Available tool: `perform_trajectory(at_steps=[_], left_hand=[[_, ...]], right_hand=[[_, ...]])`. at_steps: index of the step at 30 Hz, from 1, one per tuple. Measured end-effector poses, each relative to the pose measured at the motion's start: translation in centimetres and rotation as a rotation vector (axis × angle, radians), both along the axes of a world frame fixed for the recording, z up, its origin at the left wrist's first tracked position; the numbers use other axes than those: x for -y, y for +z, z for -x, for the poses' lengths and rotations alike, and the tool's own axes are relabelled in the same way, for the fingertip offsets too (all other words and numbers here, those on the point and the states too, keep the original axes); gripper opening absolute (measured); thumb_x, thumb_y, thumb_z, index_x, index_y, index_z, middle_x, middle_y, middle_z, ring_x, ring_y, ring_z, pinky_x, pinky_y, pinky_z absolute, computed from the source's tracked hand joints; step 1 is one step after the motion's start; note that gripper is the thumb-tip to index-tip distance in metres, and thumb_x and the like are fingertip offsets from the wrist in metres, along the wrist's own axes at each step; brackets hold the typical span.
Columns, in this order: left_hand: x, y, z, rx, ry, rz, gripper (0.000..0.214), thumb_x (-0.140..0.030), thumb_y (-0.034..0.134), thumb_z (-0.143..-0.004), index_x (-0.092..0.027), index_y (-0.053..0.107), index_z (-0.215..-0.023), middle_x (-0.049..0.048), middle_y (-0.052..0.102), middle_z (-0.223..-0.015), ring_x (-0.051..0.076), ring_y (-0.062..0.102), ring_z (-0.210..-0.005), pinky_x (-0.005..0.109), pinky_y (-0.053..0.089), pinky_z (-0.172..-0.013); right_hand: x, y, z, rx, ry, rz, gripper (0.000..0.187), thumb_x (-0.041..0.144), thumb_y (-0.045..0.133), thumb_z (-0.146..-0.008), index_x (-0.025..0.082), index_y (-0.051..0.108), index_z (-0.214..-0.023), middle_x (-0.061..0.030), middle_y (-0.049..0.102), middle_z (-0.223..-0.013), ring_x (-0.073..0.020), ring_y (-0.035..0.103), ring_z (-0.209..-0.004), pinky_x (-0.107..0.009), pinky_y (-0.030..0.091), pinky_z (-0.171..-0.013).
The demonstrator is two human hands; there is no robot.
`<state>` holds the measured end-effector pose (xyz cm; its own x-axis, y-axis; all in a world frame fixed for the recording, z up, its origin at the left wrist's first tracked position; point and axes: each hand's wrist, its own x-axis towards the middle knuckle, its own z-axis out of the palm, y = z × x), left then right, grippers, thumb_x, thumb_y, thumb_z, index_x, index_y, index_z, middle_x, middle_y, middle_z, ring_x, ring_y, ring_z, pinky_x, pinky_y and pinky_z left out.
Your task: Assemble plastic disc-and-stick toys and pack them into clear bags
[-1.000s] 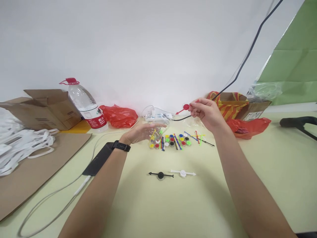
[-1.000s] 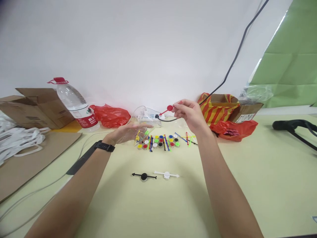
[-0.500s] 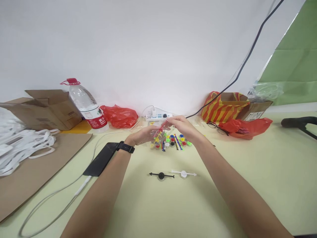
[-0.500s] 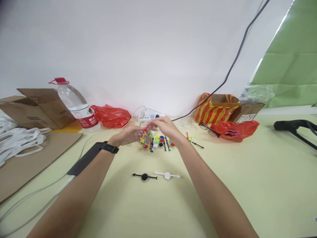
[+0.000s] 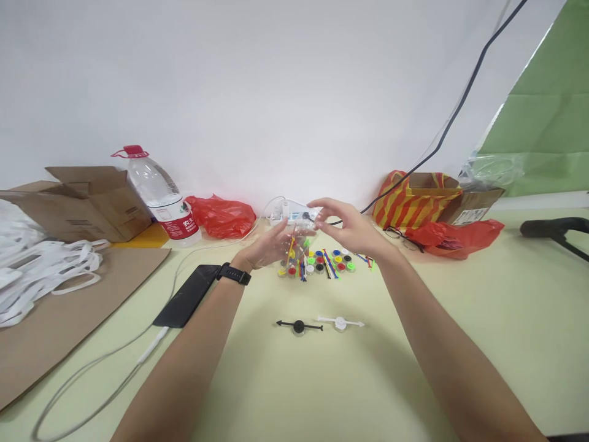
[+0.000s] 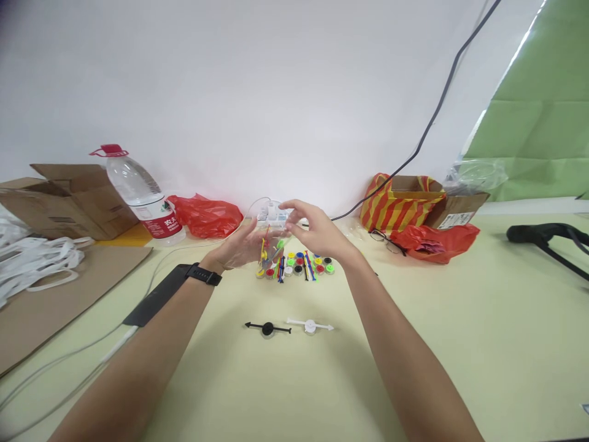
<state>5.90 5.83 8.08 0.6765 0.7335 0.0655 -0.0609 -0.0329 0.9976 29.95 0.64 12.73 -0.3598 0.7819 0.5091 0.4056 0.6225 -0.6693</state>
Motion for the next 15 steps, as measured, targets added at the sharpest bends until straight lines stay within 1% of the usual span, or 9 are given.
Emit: perform_trajectory(at_steps=[2, 3, 5, 7, 8, 9, 11, 13, 15], left_hand=[[0.0, 0.3, -0.1, 0.109, -0.064, 0.131, 0.09, -0.089, 0.039, -0.085, -0.015, 0.072, -0.123, 0.0114, 0.07, -0.085, 0.027, 0.066, -0.08, 0.036, 0.051, -0.072], [0.1, 0.2, -0.2, 0.17, -0.1, 0.193, 0.094, -0.093, 0.038, -0.081, -0.017, 0.07, -0.126, 0.012, 0.071, -0.089, 0.026, 0.066, -0.08, 0.036, 0.05, -0.072], [0.2, -0.5, -0.8, 0.254, -0.154, 0.242, 0.1, -0.097, 0.044, -0.073, -0.018, 0.067, -0.129, 0.0131, 0.071, -0.094, 0.026, 0.066, -0.078, 0.036, 0.05, -0.071], [0.6, -1.7, -1.7, 0.224, -0.284, 0.266, 0.104, -0.096, 0.059, -0.063, -0.015, 0.067, -0.128, 0.0138, 0.071, -0.093, 0.026, 0.066, -0.076, 0.035, 0.049, -0.068], [0.8, -2.4, -2.3, 0.19, -0.338, 0.259, 0.1, -0.091, 0.069, -0.06, -0.016, 0.068, -0.127, 0.0126, 0.071, -0.09, 0.025, 0.067, -0.074, 0.035, 0.049, -0.067], [1.1, -2.9, -2.8, 0.163, -0.366, 0.245, 0.092, -0.083, 0.077, -0.061, -0.017, 0.068, -0.124, 0.011, 0.071, -0.088, 0.024, 0.067, -0.072, 0.034, 0.049, -0.067], [1.5, -3.2, -3.4, 0.13, -0.344, 0.2, 0.074, -0.063, 0.09, -0.063, -0.019, 0.069, -0.119, 0.0076, 0.071, -0.083, 0.02, 0.066, -0.068, 0.032, 0.048, -0.066], [1.5, -2.3, -3.4, 0.101, -0.273, 0.14, 0.059, -0.048, 0.093, -0.067, -0.018, 0.071, -0.112, 0.005, 0.07, -0.077, 0.016, 0.065, -0.064, 0.029, 0.048, -0.064], [1.2, -0.6, -2.7, 0.074, -0.174, 0.067, 0.051, -0.041, 0.092, -0.071, -0.015, 0.071, -0.109, 0.0048, 0.071, -0.076, 0.015, 0.066, -0.064, 0.027, 0.049, -0.062]], right_hand=[[0.4, 0.6, 0.1, -0.02, -0.068, -0.155, 0.024, 0.022, 0.057, -0.096, 0.024, 0.069, -0.117, -0.0055, 0.073, -0.102, -0.0243, 0.062, -0.106, -0.038, 0.045, -0.095], [0.6, 0.9, 0.1, -0.039, -0.093, -0.221, 0.019, 0.021, 0.057, -0.096, 0.025, 0.07, -0.11, -0.0053, 0.074, -0.103, -0.0248, 0.062, -0.108, -0.039, 0.044, -0.099], [1.0, 1.4, 0.0, -0.083, -0.106, -0.307, 0.014, 0.02, 0.058, -0.096, 0.025, 0.071, -0.098, -0.0048, 0.074, -0.103, -0.0254, 0.061, -0.109, -0.041, 0.042, -0.103], [1.1, 1.6, -0.2, -0.117, -0.099, -0.338, 0.014, 0.018, 0.058, -0.095, 0.025, 0.07, -0.092, -0.0046, 0.074, -0.1, -0.0255, 0.061, -0.108, -0.041, 0.043, -0.102], [1.1, 1.6, -0.4, -0.12, -0.096, -0.339, 0.014, 0.018, 0.058, -0.095, 0.025, 0.07, -0.091, -0.0044, 0.074, -0.099, -0.0254, 0.061, -0.107, -0.041, 0.043, -0.102], [1.0, 1.5, -0.5, -0.116, -0.093, -0.334, 0.014, 0.017, 0.058, -0.094, 0.025, 0.07, -0.09, -0.0042, 0.074, -0.098, -0.0252, 0.061, -0.107, -0.042, 0.043, -0.102], [0.7, 1.3, -0.9, -0.119, -0.101, -0.319, 0.014, 0.017, 0.06, -0.093, 0.025, 0.07, -0.097, -0.0042, 0.074, -0.104, -0.0242, 0.061, -0.107, -0.042, 0.043, -0.102], [0.4, 1.3, -1.4, -0.172, -0.154, -0.302, 0.023, 0.018, 0.063, -0.091, 0.027, 0.067, -0.112, -0.0048, 0.07, -0.117, -0.0226, 0.061, -0.108, -0.04, 0.044, -0.101], [0.0, 1.3, -2.1, -0.257, -0.242, -0.275, 0.034, 0.021, 0.065, -0.09, 0.028, 0.061, -0.122, -0.0055, 0.065, -0.126, -0.0207, 0.061, -0.105, -0.036, 0.047, -0.094]])
